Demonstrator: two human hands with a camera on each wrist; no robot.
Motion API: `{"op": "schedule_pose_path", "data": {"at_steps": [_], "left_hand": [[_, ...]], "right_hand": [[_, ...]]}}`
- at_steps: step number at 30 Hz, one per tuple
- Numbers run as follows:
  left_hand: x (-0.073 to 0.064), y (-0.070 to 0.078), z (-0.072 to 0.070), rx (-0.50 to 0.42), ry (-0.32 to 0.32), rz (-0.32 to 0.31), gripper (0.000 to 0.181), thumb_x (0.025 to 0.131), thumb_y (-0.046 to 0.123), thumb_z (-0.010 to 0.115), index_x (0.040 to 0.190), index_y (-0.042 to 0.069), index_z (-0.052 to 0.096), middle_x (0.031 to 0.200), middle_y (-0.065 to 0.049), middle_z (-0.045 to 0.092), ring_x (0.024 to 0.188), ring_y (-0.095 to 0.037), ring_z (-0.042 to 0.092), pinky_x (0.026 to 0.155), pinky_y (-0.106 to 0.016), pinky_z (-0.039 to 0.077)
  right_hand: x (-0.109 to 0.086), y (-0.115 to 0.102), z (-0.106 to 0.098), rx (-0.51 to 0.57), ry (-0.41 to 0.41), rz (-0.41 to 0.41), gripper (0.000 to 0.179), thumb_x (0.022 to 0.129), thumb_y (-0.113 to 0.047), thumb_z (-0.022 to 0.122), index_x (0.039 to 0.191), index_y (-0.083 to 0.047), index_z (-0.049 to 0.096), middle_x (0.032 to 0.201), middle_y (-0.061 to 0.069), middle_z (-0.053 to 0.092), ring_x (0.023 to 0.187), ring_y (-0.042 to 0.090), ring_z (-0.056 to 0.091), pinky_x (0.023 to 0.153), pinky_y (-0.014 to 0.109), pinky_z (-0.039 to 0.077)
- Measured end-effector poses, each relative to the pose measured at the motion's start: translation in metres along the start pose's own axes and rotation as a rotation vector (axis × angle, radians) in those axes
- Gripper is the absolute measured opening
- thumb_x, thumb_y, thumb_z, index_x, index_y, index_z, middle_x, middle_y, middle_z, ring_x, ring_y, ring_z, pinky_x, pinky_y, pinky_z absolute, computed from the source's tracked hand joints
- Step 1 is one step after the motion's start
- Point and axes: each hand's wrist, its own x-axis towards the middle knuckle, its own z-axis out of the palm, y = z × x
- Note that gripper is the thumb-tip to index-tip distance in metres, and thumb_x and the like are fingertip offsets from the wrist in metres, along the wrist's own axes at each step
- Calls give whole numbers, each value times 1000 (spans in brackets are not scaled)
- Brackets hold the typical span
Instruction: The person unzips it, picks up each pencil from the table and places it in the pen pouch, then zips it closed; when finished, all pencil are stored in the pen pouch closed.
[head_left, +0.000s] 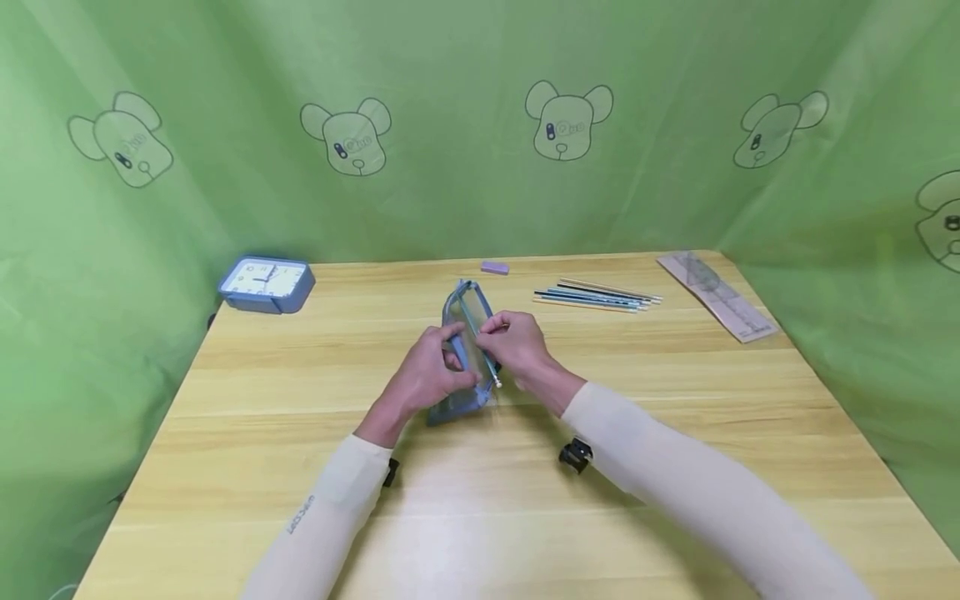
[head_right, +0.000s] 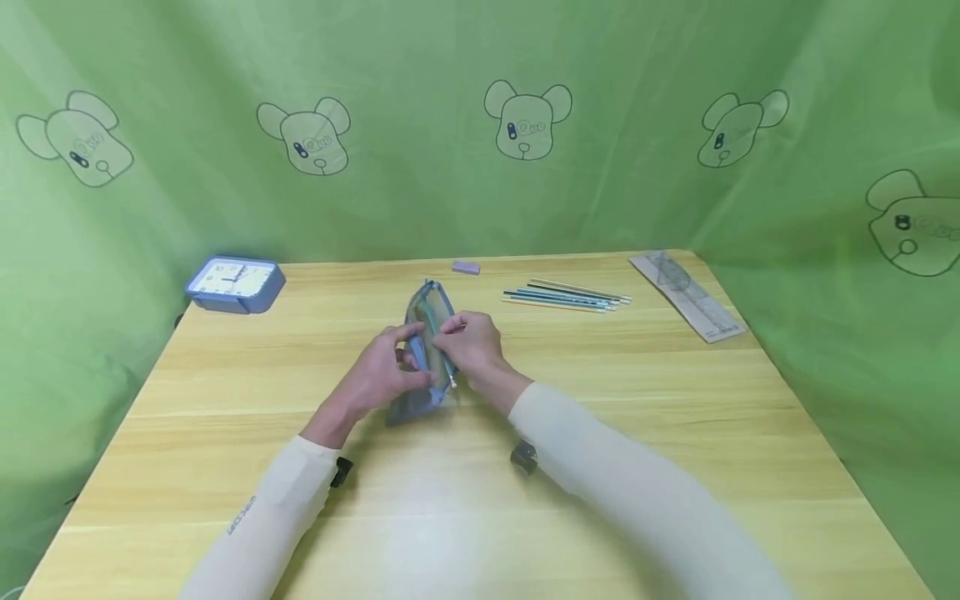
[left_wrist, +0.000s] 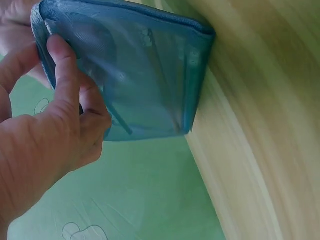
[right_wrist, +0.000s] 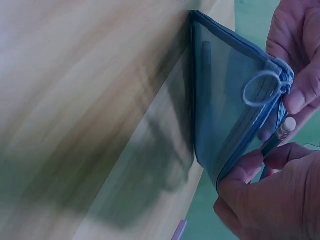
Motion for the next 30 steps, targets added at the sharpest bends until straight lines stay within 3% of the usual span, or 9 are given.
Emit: {"op": "schedule_pose_path", "data": {"at_steps": [7, 12, 20, 23, 25, 30], "left_hand": [[2, -2, 2, -13, 41, -2, 90, 85, 5, 86, 162, -3, 41, 138, -25, 49, 102, -24, 67, 77, -25, 62], [3, -2, 1, -54, 75, -27, 90, 85, 4, 87, 163, 0, 41, 142, -23, 48, 102, -24, 67, 77, -26, 62], [3, -1, -3, -82, 81, -56, 91, 85, 2, 86, 164, 2, 41, 140, -20, 49, 98, -21, 66, 77, -27, 62], [4, -2, -4, -83, 75, -48, 91, 84, 1, 86, 163, 1, 42, 137, -19, 50, 95, -18, 64, 75, -26, 61], [4, -2, -5, -83, 73, -45, 91, 84, 1, 86, 163, 1, 42, 133, -18, 50, 93, -17, 62, 74, -25, 60], [3, -3, -7, -83, 64, -53, 91, 84, 1, 86, 163, 2, 42, 129, -16, 50, 91, -16, 59, 73, -24, 57]], "right_hand": [[6, 3, 14, -112, 36, -5, 8, 90, 0, 75, 88, -7, 72, 81, -1, 66, 78, 15, 60, 63, 20, 50], [2, 6, 19, -111, 43, -6, 7, 92, -1, 77, 91, -7, 73, 82, 1, 66, 77, 15, 61, 62, 20, 50], [-7, 11, -2, -59, 26, -122, 7, 95, 3, 75, 96, -3, 72, 93, 8, 72, 82, 15, 66, 80, 29, 63], [-5, 18, -23, -159, 2, -186, 7, 94, 3, 75, 98, -2, 71, 96, 10, 73, 85, 17, 66, 82, 29, 62], [-1, 27, -40, -293, -28, -230, 10, 94, 1, 74, 103, -1, 71, 100, 12, 73, 91, 20, 67, 85, 30, 61], [17, 54, -88, -620, -89, -306, 31, 95, -2, 72, 125, 2, 68, 126, 22, 72, 120, 38, 68, 108, 51, 57]]}}
